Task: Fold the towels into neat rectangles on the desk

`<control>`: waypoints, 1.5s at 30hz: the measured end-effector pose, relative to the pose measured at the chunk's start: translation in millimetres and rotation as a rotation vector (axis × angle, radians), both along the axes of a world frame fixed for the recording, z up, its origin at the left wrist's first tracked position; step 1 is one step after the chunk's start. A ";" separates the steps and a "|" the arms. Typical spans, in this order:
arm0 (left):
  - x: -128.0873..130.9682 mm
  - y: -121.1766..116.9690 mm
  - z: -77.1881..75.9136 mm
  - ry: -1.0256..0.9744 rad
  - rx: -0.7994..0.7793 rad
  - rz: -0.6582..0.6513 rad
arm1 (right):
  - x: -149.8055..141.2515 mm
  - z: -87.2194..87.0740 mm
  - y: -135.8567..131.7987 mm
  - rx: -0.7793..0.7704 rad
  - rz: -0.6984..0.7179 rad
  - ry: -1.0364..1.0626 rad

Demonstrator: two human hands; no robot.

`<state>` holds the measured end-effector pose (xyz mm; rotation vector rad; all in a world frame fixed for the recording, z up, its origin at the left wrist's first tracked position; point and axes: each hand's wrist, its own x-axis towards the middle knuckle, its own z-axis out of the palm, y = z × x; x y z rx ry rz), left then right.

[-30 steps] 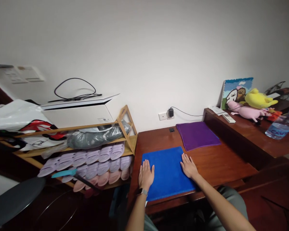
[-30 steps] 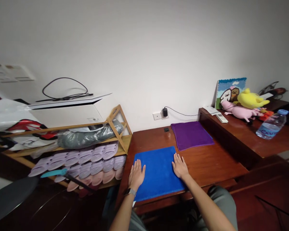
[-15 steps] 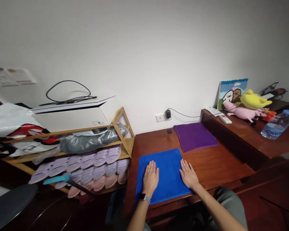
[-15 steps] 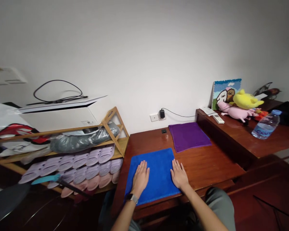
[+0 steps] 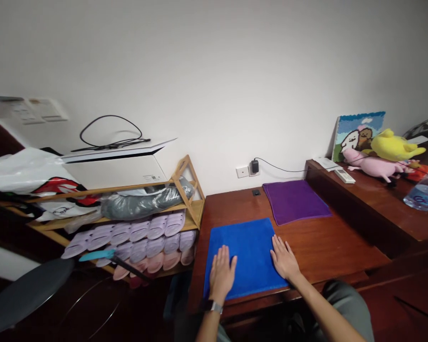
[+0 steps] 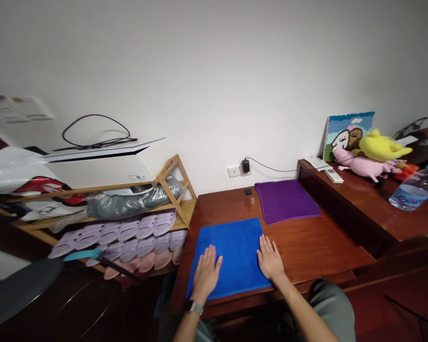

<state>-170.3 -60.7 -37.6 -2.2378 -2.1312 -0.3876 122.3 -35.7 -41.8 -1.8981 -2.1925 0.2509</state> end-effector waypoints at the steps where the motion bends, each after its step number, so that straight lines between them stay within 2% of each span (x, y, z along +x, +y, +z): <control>1: -19.9 -3.5 -3.3 0.013 0.029 0.054 | -0.4 0.8 0.7 0.001 -0.002 -0.001; 3: -46.0 -9.0 -8.4 0.036 0.069 0.112 | -1.7 4.8 1.7 -0.014 -0.013 -0.007; 5: -54.7 -11.8 -11.1 0.052 0.076 0.117 | -3.4 10.0 0.2 -0.041 -0.026 -0.016; 9: -48.2 -11.5 -11.8 0.055 0.086 0.111 | -4.4 10.5 -19.3 0.007 -0.039 -0.011; 14: -48.1 -11.0 -12.4 0.046 0.096 0.106 | 2.7 -6.3 -58.0 0.049 -0.016 0.030; 19: -50.5 -13.1 -6.0 0.064 0.092 0.099 | 4.6 -5.9 -67.4 0.030 -0.016 0.042; 22: -20.1 -14.3 5.2 0.041 0.103 0.031 | 2.6 -3.2 -65.1 0.024 -0.017 0.046; 25: 45.3 -16.6 16.7 -0.018 0.061 -0.194 | 2.8 -4.9 -64.2 0.027 -0.015 0.044; 28: 113.7 -18.8 21.5 -0.074 -0.006 -0.424 | 5.4 -10.6 -64.3 0.045 0.007 0.039; 30: 137.4 -18.7 19.7 -0.094 -0.037 -0.494 | 7.1 -15.0 -64.1 0.064 0.032 0.038; 31: 138.8 -18.1 17.7 -0.096 -0.042 -0.493 | 7.6 -16.9 -63.9 0.072 0.038 0.039; 32: 132.8 -17.2 15.2 -0.093 -0.041 -0.465 | 7.8 -18.3 -63.6 0.078 0.035 0.041; 34: 100.5 -15.3 9.6 -0.071 -0.032 -0.337 | 7.4 -19.4 -63.0 0.082 0.014 0.041; 38: -2.7 -15.9 -1.6 0.004 -0.005 0.011 | 5.4 -17.2 -62.8 0.060 -0.012 0.026; 40: -42.8 -18.7 -7.3 0.026 0.015 0.077 | 5.2 -16.6 -63.6 0.046 -0.013 0.020; 42: -63.1 -21.7 -12.2 0.034 0.039 0.088 | 5.8 -17.4 -64.8 0.035 -0.014 0.015; 45: -65.1 -24.0 -16.3 0.032 0.074 0.099 | 7.0 -17.3 -62.6 0.009 -0.026 0.009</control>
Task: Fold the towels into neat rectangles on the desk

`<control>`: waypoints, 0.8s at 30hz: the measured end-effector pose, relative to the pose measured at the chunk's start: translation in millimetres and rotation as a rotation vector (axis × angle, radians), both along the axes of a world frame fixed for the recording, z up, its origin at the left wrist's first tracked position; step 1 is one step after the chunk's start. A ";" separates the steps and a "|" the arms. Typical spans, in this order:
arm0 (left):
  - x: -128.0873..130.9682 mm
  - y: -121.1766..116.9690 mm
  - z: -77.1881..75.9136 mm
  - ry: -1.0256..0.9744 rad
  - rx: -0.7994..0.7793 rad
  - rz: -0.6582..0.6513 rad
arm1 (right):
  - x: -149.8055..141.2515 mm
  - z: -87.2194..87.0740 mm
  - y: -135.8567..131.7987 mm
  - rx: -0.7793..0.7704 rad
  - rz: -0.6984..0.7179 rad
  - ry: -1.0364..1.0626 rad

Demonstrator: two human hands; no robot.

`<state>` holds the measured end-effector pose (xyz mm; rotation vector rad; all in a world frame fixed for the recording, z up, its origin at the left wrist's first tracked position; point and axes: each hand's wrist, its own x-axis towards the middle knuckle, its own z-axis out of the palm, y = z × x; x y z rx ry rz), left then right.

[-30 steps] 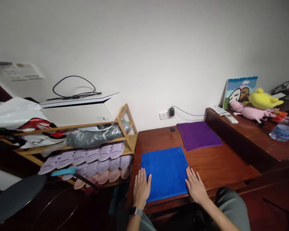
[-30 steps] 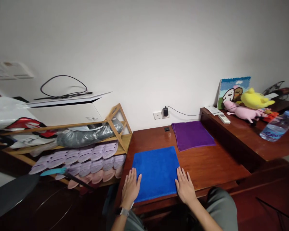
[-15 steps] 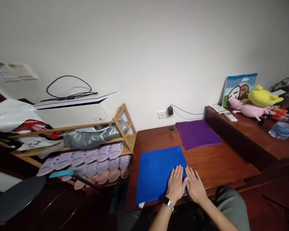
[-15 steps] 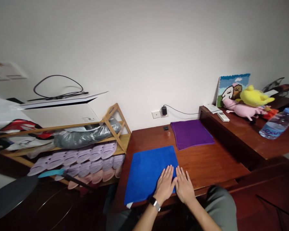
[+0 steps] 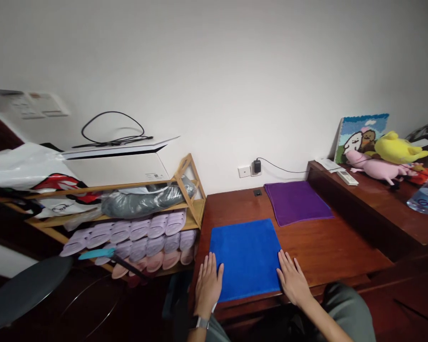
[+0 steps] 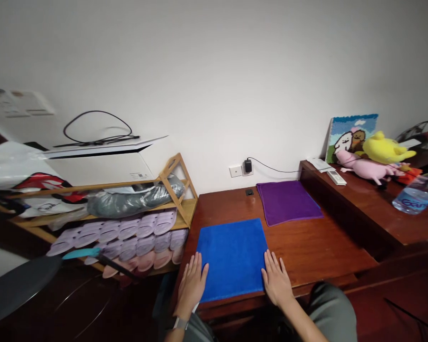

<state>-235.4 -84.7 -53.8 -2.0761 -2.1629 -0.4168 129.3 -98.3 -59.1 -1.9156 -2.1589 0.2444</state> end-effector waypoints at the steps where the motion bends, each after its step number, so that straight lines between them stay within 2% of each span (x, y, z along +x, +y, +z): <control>1: 2.5 -0.1 -0.1 -0.001 0.003 0.002 | -0.1 1.9 3.6 -0.002 -0.007 0.000; 3: 6.8 0.0 1.6 -0.004 -0.001 -0.002 | -1.9 9.9 17.5 0.019 -0.015 0.004; 6: 9.2 0.2 6.5 -0.011 -0.013 -0.014 | -10.4 30.1 54.5 0.056 -0.003 0.006; 10: 9.1 -2.0 9.7 -0.022 -0.026 -0.003 | -24.4 47.4 108.4 -0.050 -0.001 -0.029; 13: 6.4 -5.6 7.6 -0.009 -0.023 0.001 | -27.7 40.5 129.3 -0.095 -0.009 -0.060; 17: 10.7 -4.2 11.6 0.022 0.013 -0.002 | -25.3 22.1 134.1 -0.084 -0.007 -0.075; 20: 45.1 12.7 26.9 0.009 0.052 -0.067 | -24.1 16.8 134.1 -0.079 -0.007 -0.077; 24: 134.0 54.7 48.4 -0.069 -0.021 -0.335 | -22.7 16.6 135.0 -0.072 0.006 -0.075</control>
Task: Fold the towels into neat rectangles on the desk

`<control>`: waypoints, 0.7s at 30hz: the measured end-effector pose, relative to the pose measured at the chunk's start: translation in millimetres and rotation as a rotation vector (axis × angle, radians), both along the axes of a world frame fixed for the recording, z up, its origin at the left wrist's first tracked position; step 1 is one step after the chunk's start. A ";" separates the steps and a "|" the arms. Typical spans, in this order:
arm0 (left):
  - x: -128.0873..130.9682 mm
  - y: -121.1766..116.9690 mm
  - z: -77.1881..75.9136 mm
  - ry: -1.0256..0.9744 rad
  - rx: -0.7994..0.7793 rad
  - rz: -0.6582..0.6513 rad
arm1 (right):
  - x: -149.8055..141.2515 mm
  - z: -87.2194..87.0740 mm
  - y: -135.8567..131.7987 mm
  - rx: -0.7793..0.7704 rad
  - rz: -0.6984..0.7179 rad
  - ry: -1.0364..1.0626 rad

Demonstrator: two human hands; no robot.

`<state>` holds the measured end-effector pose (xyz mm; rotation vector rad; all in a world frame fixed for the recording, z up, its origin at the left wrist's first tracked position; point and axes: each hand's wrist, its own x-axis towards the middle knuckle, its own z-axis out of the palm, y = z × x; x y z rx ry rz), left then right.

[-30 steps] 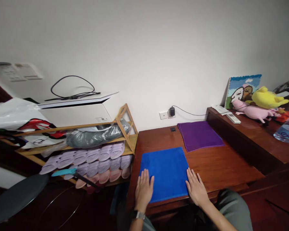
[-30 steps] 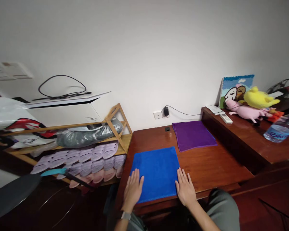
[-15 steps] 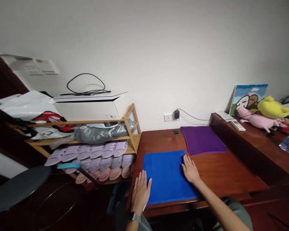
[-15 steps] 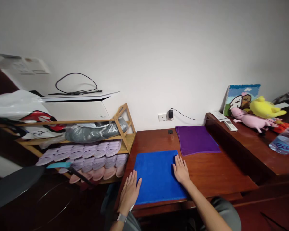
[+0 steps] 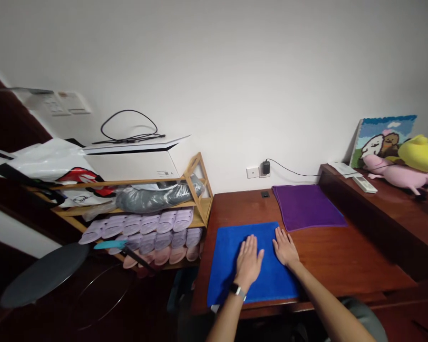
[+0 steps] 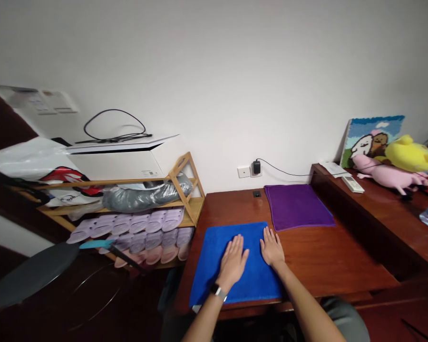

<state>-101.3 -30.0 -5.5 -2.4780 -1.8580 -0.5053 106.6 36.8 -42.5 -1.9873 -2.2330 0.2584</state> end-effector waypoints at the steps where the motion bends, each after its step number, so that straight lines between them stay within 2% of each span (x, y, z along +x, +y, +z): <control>1: 22.0 10.7 2.4 -0.015 -0.040 -0.054 | 0.7 -0.6 0.2 0.000 0.008 -0.002; 3: 54.2 29.1 2.2 -0.035 -0.125 -0.110 | 2.2 -3.2 0.7 0.005 0.025 -0.009; 4: 61.8 36.2 -0.1 -0.041 -0.157 -0.122 | 2.9 -5.0 1.0 0.011 0.033 -0.011; 6: 56.9 46.3 -6.7 -0.041 -0.183 -0.117 | 3.7 -8.3 1.9 0.025 0.038 -0.008; 8: 26.9 52.1 -13.5 -0.023 -0.172 -0.051 | 3.7 -10.0 2.7 0.035 0.030 0.005; 12: -66.5 56.7 -21.2 0.042 -0.144 0.230 | 2.5 -7.0 1.8 0.038 0.008 0.022; 14: -102.1 58.0 -24.0 0.062 -0.113 0.309 | 1.9 -3.3 0.1 0.024 0.001 0.016; 17: -122.1 59.4 -29.4 0.066 -0.072 0.347 | 0.0 3.5 -0.6 -0.020 -0.012 -0.004; 21: -114.4 60.1 -34.4 0.053 -0.051 0.354 | -6.3 16.0 9.0 -0.027 -0.033 -0.016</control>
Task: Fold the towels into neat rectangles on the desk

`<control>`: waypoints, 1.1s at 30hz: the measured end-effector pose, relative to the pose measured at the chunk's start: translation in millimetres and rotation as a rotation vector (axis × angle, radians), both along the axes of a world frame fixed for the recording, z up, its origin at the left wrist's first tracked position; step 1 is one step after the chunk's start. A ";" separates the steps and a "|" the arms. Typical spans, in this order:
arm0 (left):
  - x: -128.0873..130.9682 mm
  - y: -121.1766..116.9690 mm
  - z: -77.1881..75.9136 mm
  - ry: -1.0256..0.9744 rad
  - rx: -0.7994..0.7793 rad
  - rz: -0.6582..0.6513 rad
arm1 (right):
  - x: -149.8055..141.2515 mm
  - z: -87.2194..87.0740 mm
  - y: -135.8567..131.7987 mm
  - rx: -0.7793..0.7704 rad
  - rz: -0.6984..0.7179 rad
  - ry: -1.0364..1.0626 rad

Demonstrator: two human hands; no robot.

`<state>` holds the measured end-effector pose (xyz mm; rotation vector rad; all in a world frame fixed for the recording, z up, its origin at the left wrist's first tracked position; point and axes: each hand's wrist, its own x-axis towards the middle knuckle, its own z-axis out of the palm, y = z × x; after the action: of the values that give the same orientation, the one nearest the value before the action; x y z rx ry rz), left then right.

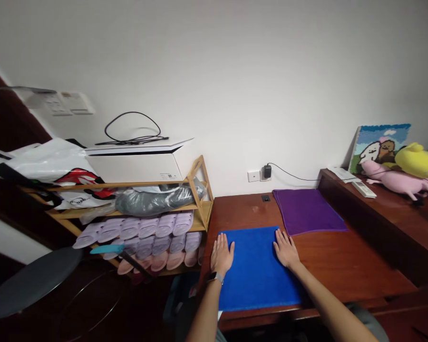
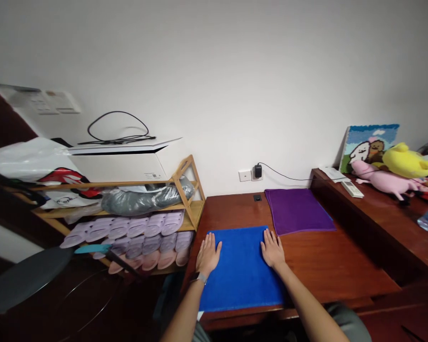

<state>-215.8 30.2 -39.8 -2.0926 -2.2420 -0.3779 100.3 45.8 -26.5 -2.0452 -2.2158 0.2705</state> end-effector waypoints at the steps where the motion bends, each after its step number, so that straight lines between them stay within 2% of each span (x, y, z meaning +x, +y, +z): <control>1: 1.8 -0.1 -0.4 0.000 0.004 -0.001 | -1.9 3.1 4.1 0.006 -0.005 -0.002; 5: -2.1 -1.5 -0.3 0.009 0.013 0.001 | -7.2 8.0 18.3 -0.025 -0.029 -0.011; 8: -6.3 -1.9 2.3 0.025 0.028 -0.002 | -7.7 3.0 22.2 -0.007 -0.022 -0.001; 10: 2.6 -0.6 7.1 0.034 0.051 -0.030 | -7.2 -0.4 22.4 0.010 -0.017 0.010; 13: 47.1 5.0 18.5 0.019 0.073 -0.180 | -6.5 -1.6 21.9 0.018 -0.013 0.018; 16: 117.1 13.8 27.0 -0.029 0.051 -0.425 | -5.1 -0.8 21.7 0.015 -0.003 0.006; 18: 156.6 20.6 27.6 -0.066 0.002 -0.517 | -3.7 -1.5 21.8 0.020 0.022 -0.006; 20: 174.1 27.8 24.6 -0.096 -0.056 -0.523 | -2.4 -3.2 22.2 0.031 0.036 -0.001; 21: 172.3 31.2 22.4 -0.102 -0.078 -0.508 | -2.0 -4.1 22.6 0.037 0.033 0.009; 22: 163.3 34.2 20.3 -0.100 -0.092 -0.483 | -1.8 -5.0 23.0 0.039 0.023 0.021; 24: 127.0 38.3 17.4 -0.070 -0.106 -0.394 | -1.9 -6.1 23.9 0.035 0.006 0.043; 27: 47.5 36.2 18.8 -0.003 -0.130 -0.173 | -2.8 -6.2 24.5 0.028 0.003 0.057; 30: -24.3 23.1 25.7 0.024 -0.137 -0.031 | -3.6 -4.5 23.3 0.021 -0.005 0.059; 33: -59.2 3.4 33.2 0.045 -0.117 0.017 | -4.3 -1.1 20.2 0.007 -0.014 0.055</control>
<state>-274.9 33.5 -6.6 -2.1113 -2.3074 -0.2009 96.0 66.0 -27.6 -2.0241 -2.1669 0.3135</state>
